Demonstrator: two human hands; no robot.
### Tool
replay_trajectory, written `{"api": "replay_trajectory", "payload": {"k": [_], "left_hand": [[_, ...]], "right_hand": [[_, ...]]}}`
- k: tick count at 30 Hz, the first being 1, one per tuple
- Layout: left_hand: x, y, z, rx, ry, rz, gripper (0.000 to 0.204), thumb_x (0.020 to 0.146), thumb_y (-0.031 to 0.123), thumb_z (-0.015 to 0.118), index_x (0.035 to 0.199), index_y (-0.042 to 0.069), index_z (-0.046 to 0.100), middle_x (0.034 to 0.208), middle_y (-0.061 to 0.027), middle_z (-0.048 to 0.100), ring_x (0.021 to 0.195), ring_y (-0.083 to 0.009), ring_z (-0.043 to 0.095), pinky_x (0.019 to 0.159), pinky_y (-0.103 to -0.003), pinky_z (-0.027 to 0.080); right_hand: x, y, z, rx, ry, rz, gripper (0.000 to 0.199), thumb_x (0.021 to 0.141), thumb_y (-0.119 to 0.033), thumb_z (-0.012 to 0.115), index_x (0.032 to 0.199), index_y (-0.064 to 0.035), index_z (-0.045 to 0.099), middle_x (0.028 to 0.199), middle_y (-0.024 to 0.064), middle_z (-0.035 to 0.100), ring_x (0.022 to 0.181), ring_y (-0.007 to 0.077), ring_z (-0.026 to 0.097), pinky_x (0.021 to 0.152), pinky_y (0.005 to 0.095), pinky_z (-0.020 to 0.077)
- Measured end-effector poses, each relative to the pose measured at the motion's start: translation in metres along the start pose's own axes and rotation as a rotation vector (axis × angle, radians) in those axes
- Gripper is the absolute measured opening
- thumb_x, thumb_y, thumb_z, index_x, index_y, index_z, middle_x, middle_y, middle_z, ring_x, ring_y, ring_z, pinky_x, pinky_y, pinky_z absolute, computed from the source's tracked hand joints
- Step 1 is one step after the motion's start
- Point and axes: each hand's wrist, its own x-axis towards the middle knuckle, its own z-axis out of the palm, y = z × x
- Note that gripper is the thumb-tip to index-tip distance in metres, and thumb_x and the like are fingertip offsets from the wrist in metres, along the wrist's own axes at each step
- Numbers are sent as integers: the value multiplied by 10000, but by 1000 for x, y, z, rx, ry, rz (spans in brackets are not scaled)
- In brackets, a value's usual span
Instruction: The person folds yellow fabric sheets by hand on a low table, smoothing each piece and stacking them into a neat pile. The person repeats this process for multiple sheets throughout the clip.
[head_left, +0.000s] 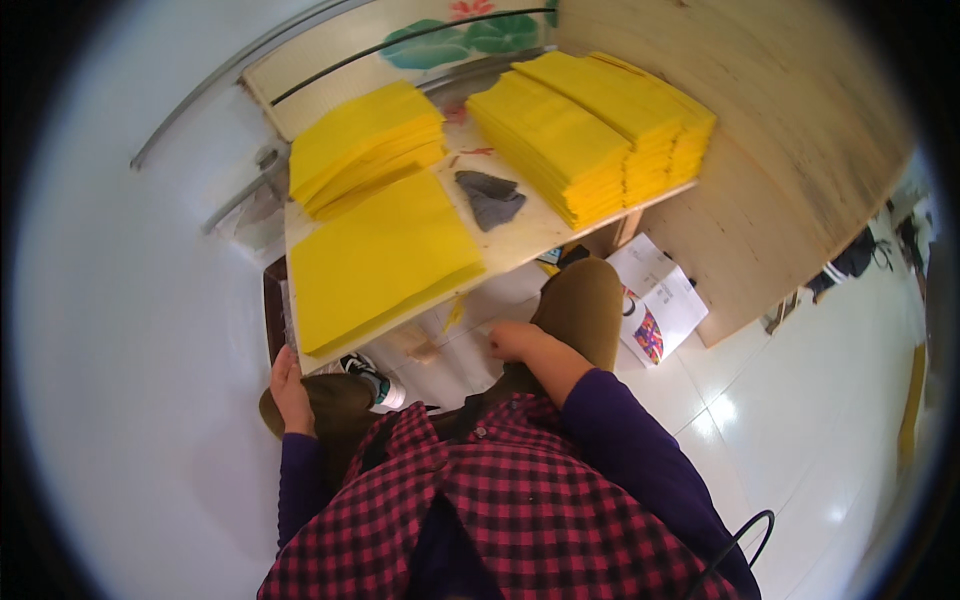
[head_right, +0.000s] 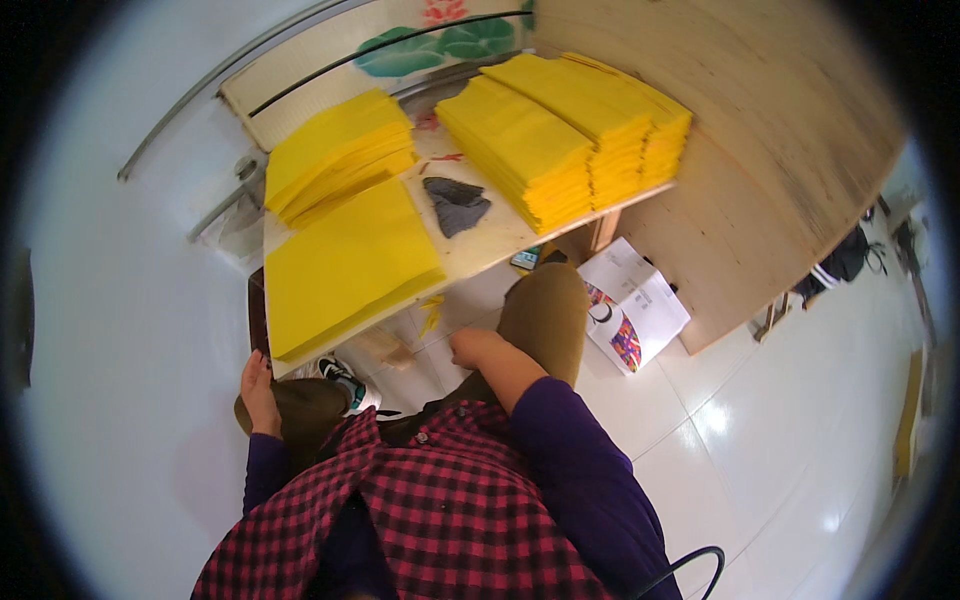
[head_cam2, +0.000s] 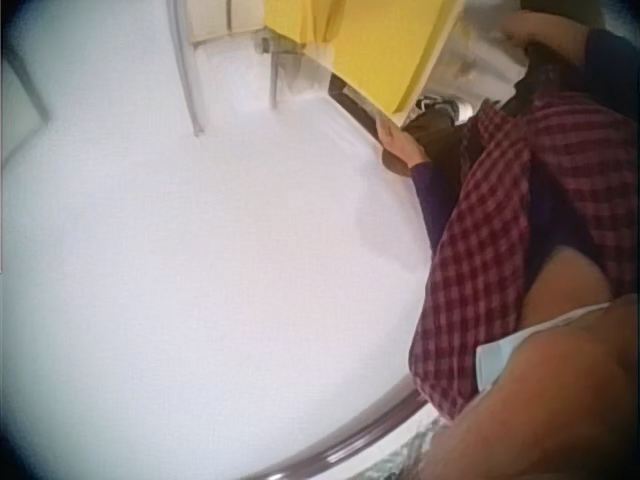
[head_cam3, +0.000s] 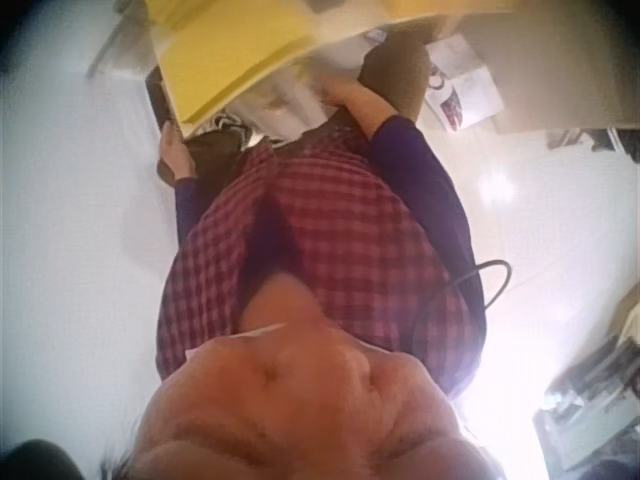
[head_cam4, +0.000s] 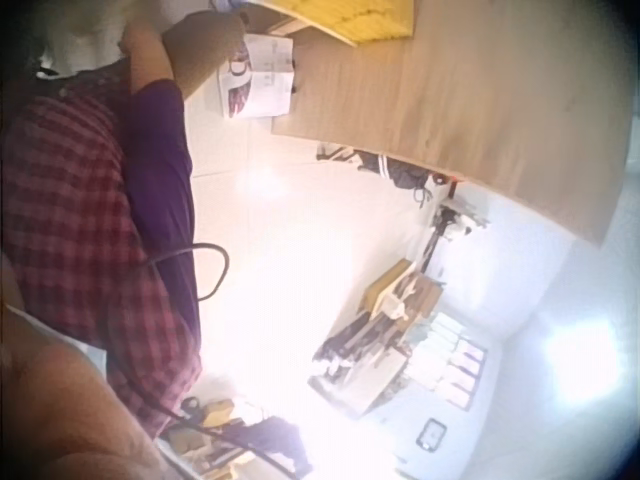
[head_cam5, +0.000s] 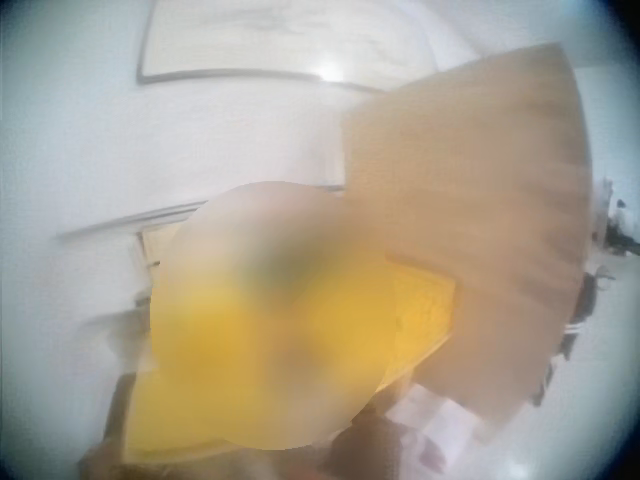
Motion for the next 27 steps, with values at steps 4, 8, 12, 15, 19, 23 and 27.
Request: {"api": "replay_trajectory", "payload": {"k": [4, 8, 12, 15, 19, 23, 27], "left_hand": [[12, -8, 6, -102, 21, -8, 403, 940, 14, 448, 1337, -53, 439, 1358, -152, 485, 1248, -227, 472, 1057, -321, 352], [21, -6, 18, -180, 53, 31, 401, 948, 22, 446, 1344, -43, 437, 1372, -138, 477, 1261, -218, 459, 1068, -316, 334], [30, -5, 23, -204, 60, 46, 388, 958, 49, 450, 1337, -29, 458, 1366, -129, 486, 1265, -206, 452, 1070, -305, 320], [38, -10, 21, -195, 75, 27, 387, 961, 70, 460, 1337, -24, 464, 1363, -123, 490, 1265, -199, 450, 1066, -295, 320], [54, -13, 18, -136, 47, -19, 406, 976, 165, 479, 1336, -22, 467, 1360, -110, 497, 1258, -187, 455, 1062, -285, 317], [81, -13, 15, -137, -78, -117, 474, 999, 274, 433, 1382, -5, 409, 1414, -117, 432, 1314, -183, 389, 1090, -303, 279], [117, -26, 19, -294, -138, -225, 583, 997, 396, 403, 1437, 23, 318, 1477, -114, 336, 1363, -181, 314, 1114, -317, 241]], "right_hand": [[-13, -6, -7, -9, 11, 32, 248, 797, -283, 615, 927, -84, 685, 877, 143, 670, 847, 325, 639, 740, 435, 505], [-33, -12, -18, 120, 162, -45, 218, 806, -246, 621, 917, -66, 676, 830, 141, 666, 793, 308, 645, 703, 409, 511], [-46, -17, -26, 468, 358, -25, 153, 850, -168, 622, 890, -25, 656, 726, 99, 650, 644, 191, 631, 609, 324, 512], [-47, -22, -31, 869, 505, 67, 118, 879, -97, 592, 916, -5, 657, 706, 66, 640, 631, 131, 612, 614, 260, 505], [-39, -25, -47, 868, 847, 4, 137, 919, -111, 582, 953, 8, 640, 809, 41, 655, 757, 89, 602, 697, 226, 488], [-15, -23, -68, 715, 933, -97, 343, 959, -196, 530, 1229, 15, 546, 1154, 142, 610, 1087, 212, 567, 953, 311, 420], [22, -23, -84, 599, 911, -42, 473, 969, -248, 507, 1352, 20, 431, 1323, 202, 505, 1236, 284, 482, 1035, 352, 353]]}}
